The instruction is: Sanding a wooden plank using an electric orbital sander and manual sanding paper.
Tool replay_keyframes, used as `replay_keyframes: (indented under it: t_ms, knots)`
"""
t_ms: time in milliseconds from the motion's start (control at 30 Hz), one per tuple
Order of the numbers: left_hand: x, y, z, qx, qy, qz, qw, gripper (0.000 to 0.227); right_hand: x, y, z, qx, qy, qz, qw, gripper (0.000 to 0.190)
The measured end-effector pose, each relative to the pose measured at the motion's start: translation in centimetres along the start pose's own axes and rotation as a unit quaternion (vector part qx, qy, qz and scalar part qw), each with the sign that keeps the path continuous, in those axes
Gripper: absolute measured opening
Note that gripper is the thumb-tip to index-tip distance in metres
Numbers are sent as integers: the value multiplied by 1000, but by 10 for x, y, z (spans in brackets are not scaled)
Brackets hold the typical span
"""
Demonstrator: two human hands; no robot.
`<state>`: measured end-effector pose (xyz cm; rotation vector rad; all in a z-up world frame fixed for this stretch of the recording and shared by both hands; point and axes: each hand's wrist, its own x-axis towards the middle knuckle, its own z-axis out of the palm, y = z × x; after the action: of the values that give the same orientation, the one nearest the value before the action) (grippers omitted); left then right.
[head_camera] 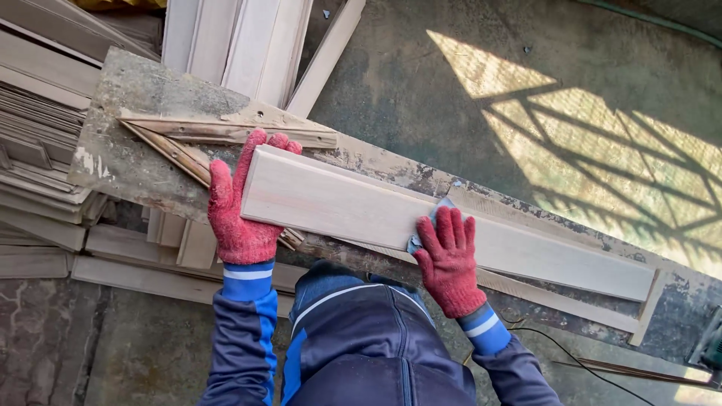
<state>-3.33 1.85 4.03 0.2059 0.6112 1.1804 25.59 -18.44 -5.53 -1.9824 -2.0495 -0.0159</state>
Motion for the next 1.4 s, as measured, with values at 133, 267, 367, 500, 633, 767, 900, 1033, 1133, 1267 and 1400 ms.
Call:
replay_keyframes:
  t_ms: [133, 267, 367, 500, 633, 767, 900, 1033, 1133, 1267, 1400]
  knots:
    - [-5, -1, 0, -1, 9, -1, 1000, 71, 68, -57, -2, 33, 1, -36, 999, 59]
    - [-6, 1, -7, -13, 0, 0, 1000, 74, 127, -129, 1, 111, 30, -133, 984, 58]
    - [-8, 0, -15, -35, 2, -2, 999, 75, 132, -145, 3, 132, 38, -164, 977, 60]
    - [-6, 2, -20, -53, 4, -15, 998, 79, 101, -103, -5, 114, 49, -174, 977, 62]
    - [-6, 2, -22, -53, 15, -23, 998, 78, 50, -42, -17, 34, 26, -173, 984, 64]
    - [-6, 3, -20, -51, 18, -29, 998, 78, 26, -23, -3, 110, 20, -99, 989, 58]
    - [-9, 3, -9, -43, 27, -27, 998, 76, 26, -35, 7, 133, 52, -22, 989, 60]
    - [-9, 1, -18, -31, 26, -17, 999, 74, 73, -102, 1, 148, 20, -96, 984, 56]
    - [-14, 2, -17, -31, 25, -31, 999, 74, 120, -155, -4, 137, 8, -183, 974, 55]
    - [-17, 6, -14, -52, 17, -32, 998, 74, 130, -154, -7, 148, 10, -214, 966, 56]
    - [-10, 4, -24, -73, 41, -37, 996, 77, 78, -86, -5, 83, 8, -182, 980, 58]
